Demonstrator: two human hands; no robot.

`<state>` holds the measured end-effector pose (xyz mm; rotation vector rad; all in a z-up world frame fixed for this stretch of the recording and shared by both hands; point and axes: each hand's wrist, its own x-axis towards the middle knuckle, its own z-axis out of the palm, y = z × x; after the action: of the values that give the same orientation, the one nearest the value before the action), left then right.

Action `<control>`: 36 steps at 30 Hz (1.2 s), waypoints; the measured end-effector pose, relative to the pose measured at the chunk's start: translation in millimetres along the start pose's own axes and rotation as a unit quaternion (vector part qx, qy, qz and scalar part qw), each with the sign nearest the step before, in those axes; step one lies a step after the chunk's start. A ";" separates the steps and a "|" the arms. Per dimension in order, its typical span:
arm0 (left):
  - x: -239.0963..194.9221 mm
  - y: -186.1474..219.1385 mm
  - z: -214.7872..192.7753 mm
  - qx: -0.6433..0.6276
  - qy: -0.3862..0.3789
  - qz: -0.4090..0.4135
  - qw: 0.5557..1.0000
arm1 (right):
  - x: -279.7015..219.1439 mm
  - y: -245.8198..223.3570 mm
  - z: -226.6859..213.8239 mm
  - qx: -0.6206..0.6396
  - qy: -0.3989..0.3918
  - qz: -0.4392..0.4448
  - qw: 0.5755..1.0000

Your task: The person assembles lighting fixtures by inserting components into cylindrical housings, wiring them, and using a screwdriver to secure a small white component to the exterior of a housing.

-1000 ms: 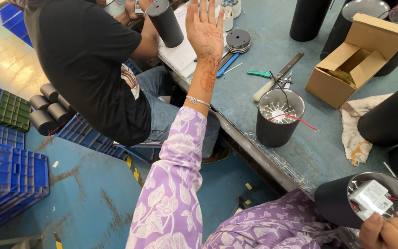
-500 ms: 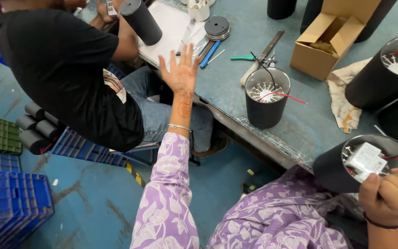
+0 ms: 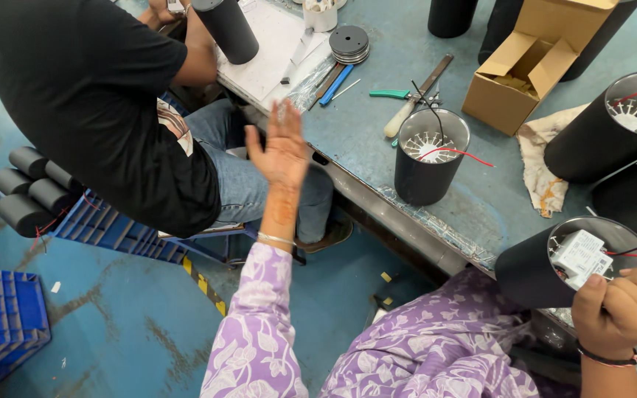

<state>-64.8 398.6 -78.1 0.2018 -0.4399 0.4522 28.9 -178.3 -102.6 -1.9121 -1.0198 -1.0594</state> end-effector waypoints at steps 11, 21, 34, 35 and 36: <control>-51.1 -246.3 145.3 0.702 -0.396 -0.105 0.583 | -7.6 4.6 -1.1 -0.009 -0.018 0.004 1.000; -99.1 -333.0 109.4 0.779 -0.427 0.014 0.459 | -14.8 3.6 -9.8 -0.030 -0.051 0.033 0.998; -141.3 -282.5 220.1 0.784 -0.471 -0.057 0.400 | 28.0 -139.5 -60.7 0.229 -0.065 0.132 0.962; -145.5 -279.8 223.0 0.770 -0.473 -0.075 0.421 | 28.1 -142.4 -62.0 0.237 -0.072 0.114 0.962; -148.9 -276.6 224.0 0.756 -0.474 -0.094 0.441 | 28.3 -145.6 -62.3 0.245 -0.079 0.096 0.961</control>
<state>-138.8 35.1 27.9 2.3950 -0.9925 0.3403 -109.2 -160.0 -22.3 -1.6577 -1.0425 -0.4874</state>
